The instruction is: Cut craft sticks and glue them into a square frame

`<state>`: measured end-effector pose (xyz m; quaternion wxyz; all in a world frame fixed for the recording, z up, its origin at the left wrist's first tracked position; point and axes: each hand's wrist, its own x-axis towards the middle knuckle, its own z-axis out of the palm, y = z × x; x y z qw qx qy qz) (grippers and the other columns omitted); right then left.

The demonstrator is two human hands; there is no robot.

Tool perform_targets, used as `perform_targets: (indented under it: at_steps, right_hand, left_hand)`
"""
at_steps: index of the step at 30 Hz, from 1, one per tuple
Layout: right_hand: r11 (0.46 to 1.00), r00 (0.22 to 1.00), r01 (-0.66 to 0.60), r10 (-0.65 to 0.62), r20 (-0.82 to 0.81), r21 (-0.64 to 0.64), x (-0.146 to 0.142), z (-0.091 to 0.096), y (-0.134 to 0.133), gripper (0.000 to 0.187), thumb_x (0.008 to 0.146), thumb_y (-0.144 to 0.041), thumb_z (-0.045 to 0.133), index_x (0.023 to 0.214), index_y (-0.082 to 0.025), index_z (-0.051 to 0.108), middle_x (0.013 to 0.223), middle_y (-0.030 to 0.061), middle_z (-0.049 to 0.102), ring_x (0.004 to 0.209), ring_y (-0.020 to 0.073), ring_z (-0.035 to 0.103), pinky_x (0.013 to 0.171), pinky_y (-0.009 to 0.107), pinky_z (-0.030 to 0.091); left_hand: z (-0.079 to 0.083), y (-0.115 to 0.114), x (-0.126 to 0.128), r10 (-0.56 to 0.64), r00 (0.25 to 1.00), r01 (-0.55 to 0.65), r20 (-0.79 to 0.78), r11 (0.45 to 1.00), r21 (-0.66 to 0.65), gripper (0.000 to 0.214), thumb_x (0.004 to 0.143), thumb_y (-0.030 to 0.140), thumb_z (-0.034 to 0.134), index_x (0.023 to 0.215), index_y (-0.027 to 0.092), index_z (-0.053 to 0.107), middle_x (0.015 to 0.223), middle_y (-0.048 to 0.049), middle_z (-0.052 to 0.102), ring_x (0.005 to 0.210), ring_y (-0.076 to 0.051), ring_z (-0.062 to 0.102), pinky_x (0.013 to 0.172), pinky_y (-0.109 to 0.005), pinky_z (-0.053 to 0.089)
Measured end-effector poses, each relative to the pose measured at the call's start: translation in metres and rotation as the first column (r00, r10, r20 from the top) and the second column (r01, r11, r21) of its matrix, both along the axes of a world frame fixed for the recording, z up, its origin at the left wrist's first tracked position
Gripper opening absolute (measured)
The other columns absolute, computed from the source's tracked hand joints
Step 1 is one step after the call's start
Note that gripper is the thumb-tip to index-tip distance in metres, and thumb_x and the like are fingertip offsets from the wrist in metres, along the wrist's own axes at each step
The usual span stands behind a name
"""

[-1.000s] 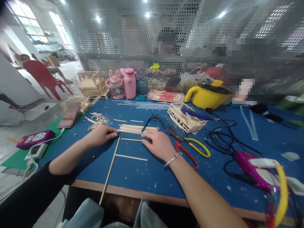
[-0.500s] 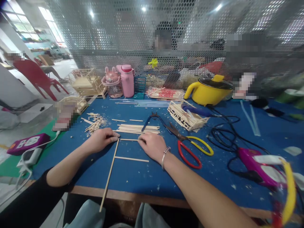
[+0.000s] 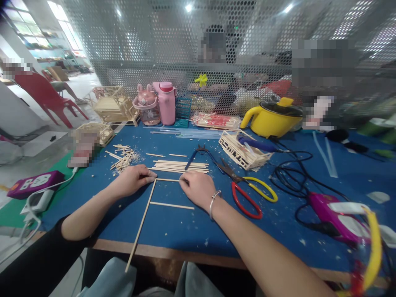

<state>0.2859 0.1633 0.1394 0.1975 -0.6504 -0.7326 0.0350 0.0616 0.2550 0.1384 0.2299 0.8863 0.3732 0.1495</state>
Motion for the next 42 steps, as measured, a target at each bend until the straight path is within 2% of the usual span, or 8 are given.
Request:
perform_targets:
  at_steps: [6,14,18,22,25,29,34,42]
  right_hand:
    - [0.999,0.999,-0.032,0.033,-0.027,0.019,0.003,0.002,-0.001,0.016,0.08,-0.03,0.056,0.08,-0.023,0.07,0.079,0.001,0.07,0.067,0.0136,0.06,0.061,0.024,0.039]
    - [0.931,0.975,0.087,-0.006,-0.223,0.354,0.032,0.03,-0.013,0.018,0.081,-0.03,0.056,0.074,-0.02,0.069,0.069,0.0015,0.068,0.059,0.0126,0.058,0.06,0.023,0.043]
    - [0.926,0.972,0.083,0.007,-0.236,0.369,0.04,0.034,-0.016,0.018,0.081,-0.031,0.056,0.073,-0.019,0.068,0.069,0.0018,0.067,0.061,0.0131,0.058,0.061,0.024,0.044]
    - [0.921,0.967,0.059,0.044,-0.252,0.384,0.043,0.035,-0.019,0.017,0.081,-0.03,0.056,0.075,-0.019,0.068,0.068,0.0013,0.065,0.06,0.0125,0.057,0.06,0.024,0.043]
    - [0.911,0.962,0.068,0.048,-0.269,0.406,0.046,0.036,-0.019,0.015,0.081,-0.028,0.056,0.076,-0.019,0.067,0.068,0.0011,0.065,0.059,0.0118,0.056,0.059,0.023,0.042]
    - [0.951,0.962,-0.045,0.123,-0.242,0.306,0.04,0.036,-0.021,0.017,0.081,-0.029,0.056,0.073,-0.019,0.067,0.064,0.0003,0.062,0.055,0.0105,0.052,0.056,0.023,0.04]
    - [0.943,0.928,-0.327,0.331,-0.171,0.052,0.013,0.032,-0.028,0.015,0.077,-0.033,0.061,0.079,-0.02,0.067,0.066,-0.0001,0.06,0.06,0.011,0.053,0.061,0.023,0.04]
    - [0.927,0.929,-0.364,0.368,0.033,-0.088,-0.023,0.022,-0.036,0.019,0.077,-0.038,0.06,0.078,-0.021,0.066,0.072,0.0016,0.063,0.066,0.0132,0.056,0.06,0.023,0.037]
  left_hand:
    - [0.0,0.0,-0.001,0.001,1.0,-0.001,-0.02,1.0,0.005,0.024,0.081,0.034,0.051,0.091,0.023,0.07,0.093,-0.0024,0.068,0.085,-0.016,0.062,0.077,-0.026,0.046]
    - [0.003,-0.001,-0.003,0.038,0.999,-0.037,0.037,0.999,-0.023,0.031,0.083,0.036,0.046,0.1,0.02,0.067,0.101,-0.0054,0.068,0.093,-0.02,0.061,0.083,-0.031,0.046]
    - [0.012,-0.005,-0.004,0.134,0.979,-0.136,0.155,0.991,0.007,0.032,0.083,0.035,0.046,0.103,0.019,0.065,0.1,-0.0061,0.068,0.09,-0.019,0.061,0.082,-0.032,0.047]
    - [0.028,-0.043,-0.022,0.317,0.91,-0.346,0.269,0.936,0.067,0.033,0.084,0.04,0.047,0.104,0.021,0.064,0.103,-0.0052,0.067,0.087,-0.019,0.061,0.079,-0.031,0.048]
    - [0.03,-0.085,-0.042,0.371,0.89,-0.379,0.265,0.925,-0.023,0.033,0.082,0.044,0.05,0.106,0.025,0.063,0.105,-0.0022,0.067,0.09,-0.018,0.062,0.08,-0.029,0.049]
    - [0.02,-0.121,-0.054,0.385,0.904,-0.37,0.184,0.922,-0.112,0.031,0.081,0.045,0.051,0.101,0.026,0.066,0.102,-0.0014,0.069,0.094,-0.019,0.063,0.08,-0.028,0.05]
    - [0.007,-0.122,-0.043,0.319,0.937,-0.309,0.143,0.947,-0.092,0.029,0.084,0.043,0.048,0.1,0.027,0.066,0.099,-0.0019,0.069,0.093,-0.018,0.063,0.08,-0.028,0.049]
    - [0.008,-0.121,-0.021,0.418,0.907,-0.421,-0.056,0.904,-0.078,0.035,0.083,0.051,0.042,0.082,0.025,0.065,0.078,-0.0023,0.07,0.073,-0.02,0.064,0.063,-0.029,0.044]
